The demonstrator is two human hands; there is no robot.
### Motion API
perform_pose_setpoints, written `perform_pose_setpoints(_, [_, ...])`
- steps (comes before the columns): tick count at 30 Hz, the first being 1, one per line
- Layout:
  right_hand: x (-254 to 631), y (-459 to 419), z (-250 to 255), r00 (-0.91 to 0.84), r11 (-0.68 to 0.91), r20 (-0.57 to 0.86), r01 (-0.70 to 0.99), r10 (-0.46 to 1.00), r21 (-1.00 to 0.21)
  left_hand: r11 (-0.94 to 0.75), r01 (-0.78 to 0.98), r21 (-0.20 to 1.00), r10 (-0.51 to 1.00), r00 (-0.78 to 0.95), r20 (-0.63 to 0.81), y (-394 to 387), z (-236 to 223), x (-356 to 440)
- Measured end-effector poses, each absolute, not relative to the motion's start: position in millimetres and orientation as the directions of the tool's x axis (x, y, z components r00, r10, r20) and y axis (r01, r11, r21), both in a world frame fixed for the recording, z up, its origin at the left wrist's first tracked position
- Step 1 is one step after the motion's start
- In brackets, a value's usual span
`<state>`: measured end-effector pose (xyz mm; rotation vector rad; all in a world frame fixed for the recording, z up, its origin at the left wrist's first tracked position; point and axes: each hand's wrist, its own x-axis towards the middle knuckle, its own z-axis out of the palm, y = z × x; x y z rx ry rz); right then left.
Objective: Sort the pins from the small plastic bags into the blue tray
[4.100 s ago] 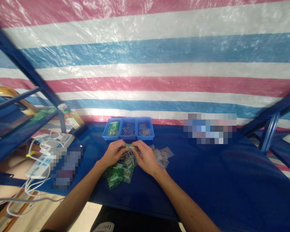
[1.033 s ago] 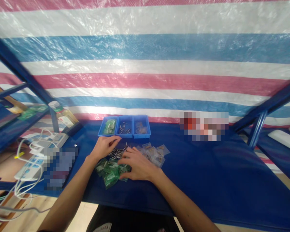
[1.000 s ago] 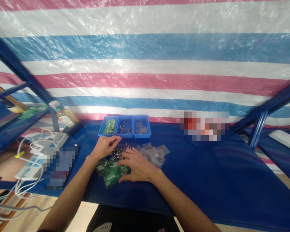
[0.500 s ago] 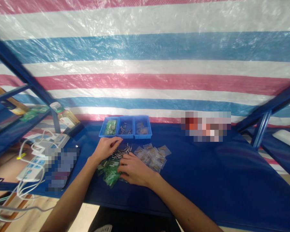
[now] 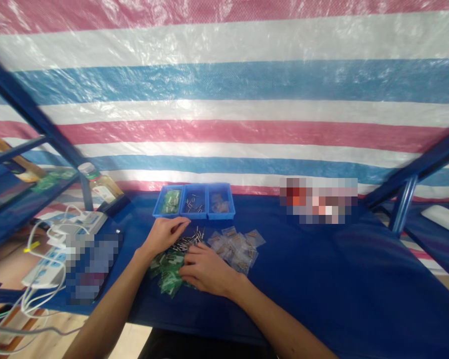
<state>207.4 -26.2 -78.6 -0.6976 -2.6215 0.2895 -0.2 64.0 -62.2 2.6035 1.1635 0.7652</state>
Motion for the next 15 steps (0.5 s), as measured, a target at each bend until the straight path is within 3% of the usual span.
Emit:
perform_pose_setpoints(5, [204.2, -28.4, -81.6, -0.717, 0.858, 0.474, 0.395, 0.511, -0.327, -0.674, 0.637, 0.373, 0.737, 0.557, 0.383, 64.2, -62.3, -1.5])
perform_pose_setpoints(10, [201.0, -33.5, -71.4, -0.412, 0.726, 0.613, 0.217, 0.674, -0.653, -0.682, 0.616, 0.393, 0.731, 0.556, 0.396, 64.3, -62.5, -1.6])
perform_pose_setpoints(12, [202.5, -33.2, -66.9, -0.272, 0.609, 0.56, 0.152, 0.783, -0.778, -0.684, 0.586, 0.435, 0.73, 0.55, 0.407, 63.6, -61.3, -1.4])
perform_pose_setpoints(15, [207.3, -28.9, -66.2, -0.056, 0.475, 0.472, 0.085, 0.88, -0.876, -0.698, 0.504, 0.508, 0.712, 0.562, 0.421, 61.5, -57.4, -1.3])
